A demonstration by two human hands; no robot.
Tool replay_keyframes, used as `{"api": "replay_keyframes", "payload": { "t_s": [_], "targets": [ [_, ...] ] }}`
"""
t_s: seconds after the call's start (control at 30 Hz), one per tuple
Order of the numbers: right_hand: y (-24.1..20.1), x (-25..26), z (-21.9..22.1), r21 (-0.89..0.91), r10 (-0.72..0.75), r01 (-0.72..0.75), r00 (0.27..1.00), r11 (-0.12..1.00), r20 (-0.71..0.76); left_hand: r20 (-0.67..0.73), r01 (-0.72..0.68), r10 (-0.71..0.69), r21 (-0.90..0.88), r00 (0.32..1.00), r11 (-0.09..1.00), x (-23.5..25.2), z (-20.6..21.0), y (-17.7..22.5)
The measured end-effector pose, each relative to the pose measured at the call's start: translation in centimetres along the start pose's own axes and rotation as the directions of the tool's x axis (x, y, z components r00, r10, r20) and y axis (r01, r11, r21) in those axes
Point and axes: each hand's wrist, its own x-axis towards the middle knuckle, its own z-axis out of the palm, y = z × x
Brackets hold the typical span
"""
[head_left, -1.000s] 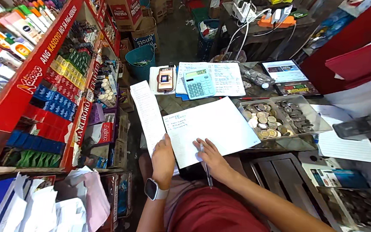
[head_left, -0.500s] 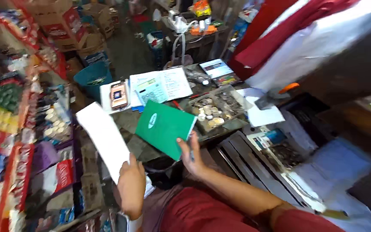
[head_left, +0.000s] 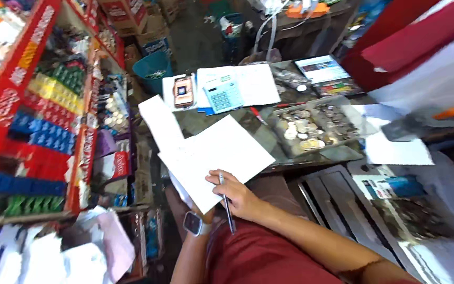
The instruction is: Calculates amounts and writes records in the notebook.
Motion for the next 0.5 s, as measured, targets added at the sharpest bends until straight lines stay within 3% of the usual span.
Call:
{"api": "replay_keyframes", "payload": {
  "t_s": [0.07,0.17,0.27,0.3,0.37,0.4,0.43,0.47,0.5],
  "targets": [
    [0.1,-0.7,0.5,-0.083,-0.04,0.047,0.995,0.995,0.09,0.169,0.097,-0.134,0.21,0.977,0.973,-0.7,-0.3,-0.2],
    [0.5,-1.3,0.8,-0.109,-0.065,0.076,0.992,0.991,0.104,0.193,0.18,-0.201,0.116,0.96,0.977,-0.7,-1.0,1.5],
    [0.7,-1.4,0.6,-0.128,-0.069,0.082,0.992,0.988,0.104,0.274,0.332,-0.426,0.328,0.862,0.884,0.7,-2.0,6.2],
    [0.8,-1.4,0.5,-0.14,-0.071,0.087,0.991,0.986,0.113,0.275,0.323,-0.405,0.299,0.872,0.898,0.5,-1.9,5.8],
    [1.3,-1.2,0.2,-0.173,-0.062,0.084,0.99,0.981,0.13,0.25,0.241,-0.225,-0.034,0.942,0.97,-0.7,-0.9,2.4],
    [1.7,-1.1,0.1,-0.184,-0.053,0.075,0.991,0.98,0.122,0.209,0.221,-0.165,-0.282,0.964,0.934,-0.8,-0.2,1.3],
    [2.2,-1.1,-0.1,-0.191,-0.042,0.062,0.993,0.98,0.106,0.178,0.23,-0.157,-0.539,0.971,0.81,-0.5,0.2,1.2],
    [2.8,-1.1,-0.4,-0.187,-0.026,0.04,0.997,0.981,0.078,0.182,0.262,-0.195,-0.777,0.964,0.572,0.1,0.5,2.3],
    [3.2,-1.2,-0.7,-0.195,-0.013,0.021,0.999,0.981,0.043,0.2,0.292,-0.279,-0.893,0.939,0.343,1.3,0.6,3.9]
  ]
}}
